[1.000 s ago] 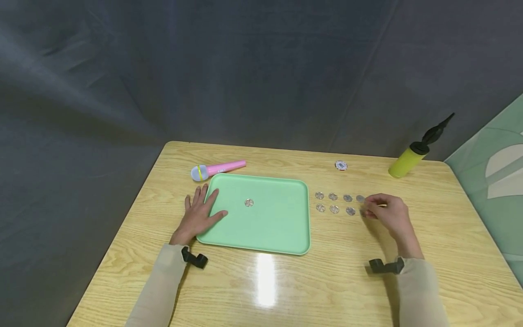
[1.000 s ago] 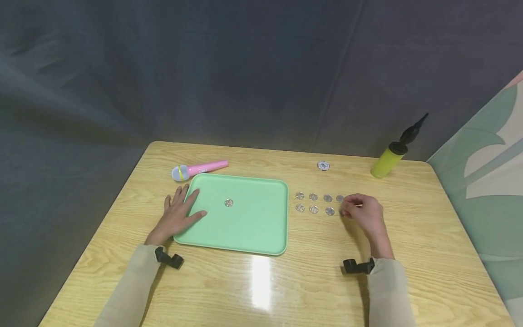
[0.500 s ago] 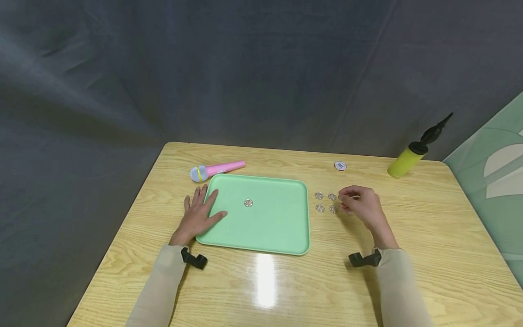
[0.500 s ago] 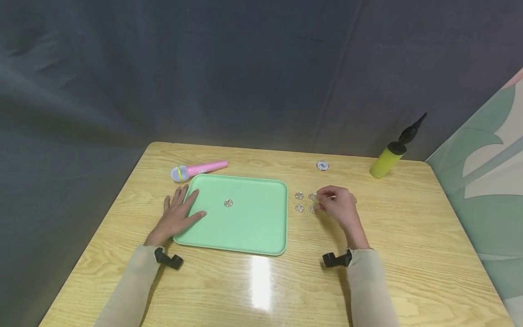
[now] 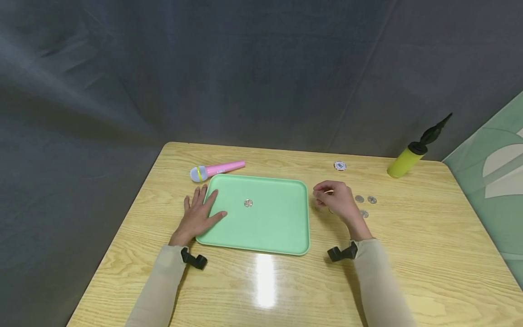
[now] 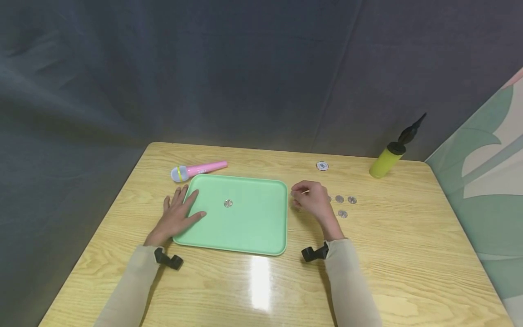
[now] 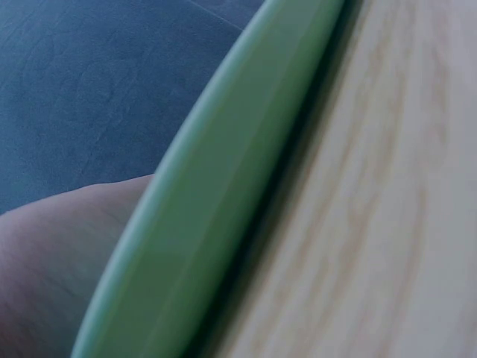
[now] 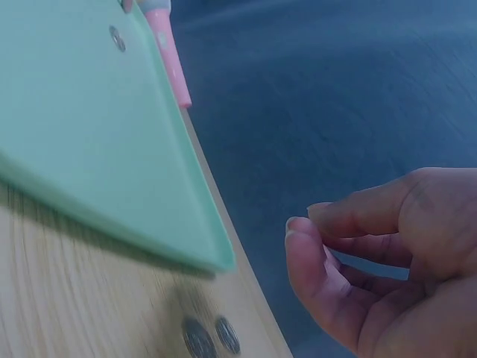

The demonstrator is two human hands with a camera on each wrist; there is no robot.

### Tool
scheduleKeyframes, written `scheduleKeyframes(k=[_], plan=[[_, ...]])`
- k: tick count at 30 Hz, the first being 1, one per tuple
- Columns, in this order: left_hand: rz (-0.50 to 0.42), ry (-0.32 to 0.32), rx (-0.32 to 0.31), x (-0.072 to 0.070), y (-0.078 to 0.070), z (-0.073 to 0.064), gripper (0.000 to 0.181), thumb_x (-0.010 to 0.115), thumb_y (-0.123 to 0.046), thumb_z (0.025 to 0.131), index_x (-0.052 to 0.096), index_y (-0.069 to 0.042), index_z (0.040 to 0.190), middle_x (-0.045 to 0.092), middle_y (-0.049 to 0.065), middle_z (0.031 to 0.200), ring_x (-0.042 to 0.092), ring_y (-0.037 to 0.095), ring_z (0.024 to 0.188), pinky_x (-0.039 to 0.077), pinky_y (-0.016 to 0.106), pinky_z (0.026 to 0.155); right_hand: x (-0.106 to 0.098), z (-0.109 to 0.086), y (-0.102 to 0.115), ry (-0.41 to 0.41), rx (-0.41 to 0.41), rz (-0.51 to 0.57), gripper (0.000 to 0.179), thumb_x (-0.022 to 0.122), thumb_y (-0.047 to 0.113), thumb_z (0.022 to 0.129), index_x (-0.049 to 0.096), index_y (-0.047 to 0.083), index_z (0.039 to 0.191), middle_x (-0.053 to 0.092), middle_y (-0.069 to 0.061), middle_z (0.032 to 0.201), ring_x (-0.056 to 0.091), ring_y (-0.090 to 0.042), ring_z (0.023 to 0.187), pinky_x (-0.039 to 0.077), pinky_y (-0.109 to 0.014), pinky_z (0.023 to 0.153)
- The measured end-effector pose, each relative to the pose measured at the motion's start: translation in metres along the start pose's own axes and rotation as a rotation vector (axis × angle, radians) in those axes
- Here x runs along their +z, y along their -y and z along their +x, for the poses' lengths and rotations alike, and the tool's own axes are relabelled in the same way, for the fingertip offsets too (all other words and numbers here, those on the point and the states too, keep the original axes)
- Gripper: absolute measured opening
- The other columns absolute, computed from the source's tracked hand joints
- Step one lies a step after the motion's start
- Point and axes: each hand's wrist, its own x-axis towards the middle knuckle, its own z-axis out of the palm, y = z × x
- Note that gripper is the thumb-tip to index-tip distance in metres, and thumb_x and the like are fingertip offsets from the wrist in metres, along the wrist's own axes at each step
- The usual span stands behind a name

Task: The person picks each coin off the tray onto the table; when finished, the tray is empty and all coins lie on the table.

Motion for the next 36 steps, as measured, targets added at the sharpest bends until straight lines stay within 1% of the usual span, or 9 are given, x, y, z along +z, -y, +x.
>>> scheduleKeyframes(k=[6, 11, 14, 18, 22, 28, 33, 36], plan=[[0.004, 0.002, -0.003, 0.0, 0.002, 0.0, 0.082, 0.055, -0.053, 0.097, 0.024, -0.012, 0.16, 0.003, 0.023, 0.169, -0.004, 0.045, 0.157, -0.006, 0.071, 0.119, 0.018, 0.006, 0.011, 0.035, 0.017, 0.014, 0.02, 0.061, 0.007, 0.098, 0.069, -0.007, 0.11, 0.07, -0.025, 0.099, 0.072, -0.023, 0.075, 0.063, -0.035, 0.068], [0.004, -0.008, -0.002, 0.0, 0.002, -0.001, 0.082, 0.056, -0.052, 0.097, 0.024, -0.011, 0.16, 0.003, 0.024, 0.169, -0.004, 0.046, 0.156, -0.007, 0.071, 0.119, 0.032, 0.01, 0.019, 0.06, 0.003, 0.024, 0.019, 0.063, 0.007, 0.097, 0.07, -0.007, 0.108, 0.07, -0.026, 0.099, 0.071, -0.018, 0.07, 0.062, -0.034, 0.066], [0.001, -0.007, -0.003, 0.0, 0.002, -0.001, 0.082, 0.056, -0.052, 0.097, 0.024, -0.011, 0.16, 0.003, 0.024, 0.168, -0.003, 0.046, 0.156, -0.007, 0.071, 0.119, 0.04, 0.013, 0.024, 0.075, -0.003, 0.04, 0.02, 0.064, 0.006, 0.096, 0.07, -0.008, 0.107, 0.071, -0.028, 0.098, 0.07, -0.015, 0.068, 0.062, -0.036, 0.066], [0.009, -0.005, -0.006, 0.0, 0.002, -0.001, 0.082, 0.056, -0.053, 0.097, 0.024, -0.011, 0.16, 0.003, 0.024, 0.168, -0.003, 0.046, 0.156, -0.006, 0.071, 0.119, 0.052, 0.015, 0.028, 0.097, -0.005, 0.071, 0.02, 0.065, 0.005, 0.094, 0.07, -0.009, 0.107, 0.071, -0.029, 0.096, 0.07, -0.016, 0.067, 0.062, -0.038, 0.066], [0.008, 0.001, -0.009, 0.0, 0.001, 0.0, 0.082, 0.055, -0.053, 0.097, 0.023, -0.012, 0.16, 0.003, 0.023, 0.169, -0.003, 0.044, 0.157, -0.006, 0.07, 0.12, 0.061, 0.018, 0.031, 0.11, -0.027, 0.058, 0.018, 0.065, 0.005, 0.093, 0.071, -0.008, 0.105, 0.072, -0.025, 0.093, 0.068, -0.013, 0.064, 0.062, -0.037, 0.065], [0.009, 0.006, -0.007, 0.001, 0.001, 0.001, 0.082, 0.055, -0.054, 0.097, 0.023, -0.012, 0.16, 0.002, 0.023, 0.169, -0.004, 0.045, 0.157, -0.007, 0.07, 0.119, 0.074, 0.021, 0.035, 0.132, -0.042, 0.036, 0.015, 0.065, 0.004, 0.093, 0.073, -0.006, 0.102, 0.07, -0.014, 0.086, 0.064, -0.009, 0.059, 0.056, -0.026, 0.059], [0.012, 0.001, -0.003, 0.002, 0.002, 0.001, 0.083, 0.055, -0.054, 0.097, 0.023, -0.012, 0.161, 0.001, 0.023, 0.169, -0.004, 0.045, 0.156, -0.007, 0.07, 0.119, 0.085, 0.023, 0.038, 0.154, -0.073, 0.021, 0.013, 0.065, 0.004, 0.093, 0.073, -0.004, 0.099, 0.071, -0.016, 0.084, 0.063, -0.01, 0.057, 0.052, -0.023, 0.057], [0.013, -0.002, -0.001, 0.002, 0.002, 0.001, 0.083, 0.055, -0.054, 0.097, 0.023, -0.012, 0.16, 0.001, 0.023, 0.169, -0.003, 0.046, 0.156, -0.006, 0.071, 0.119, 0.092, 0.024, 0.04, 0.163, -0.081, -0.007, 0.012, 0.065, 0.004, 0.092, 0.073, -0.003, 0.098, 0.072, -0.016, 0.083, 0.064, -0.012, 0.057, 0.051, -0.023, 0.056]])
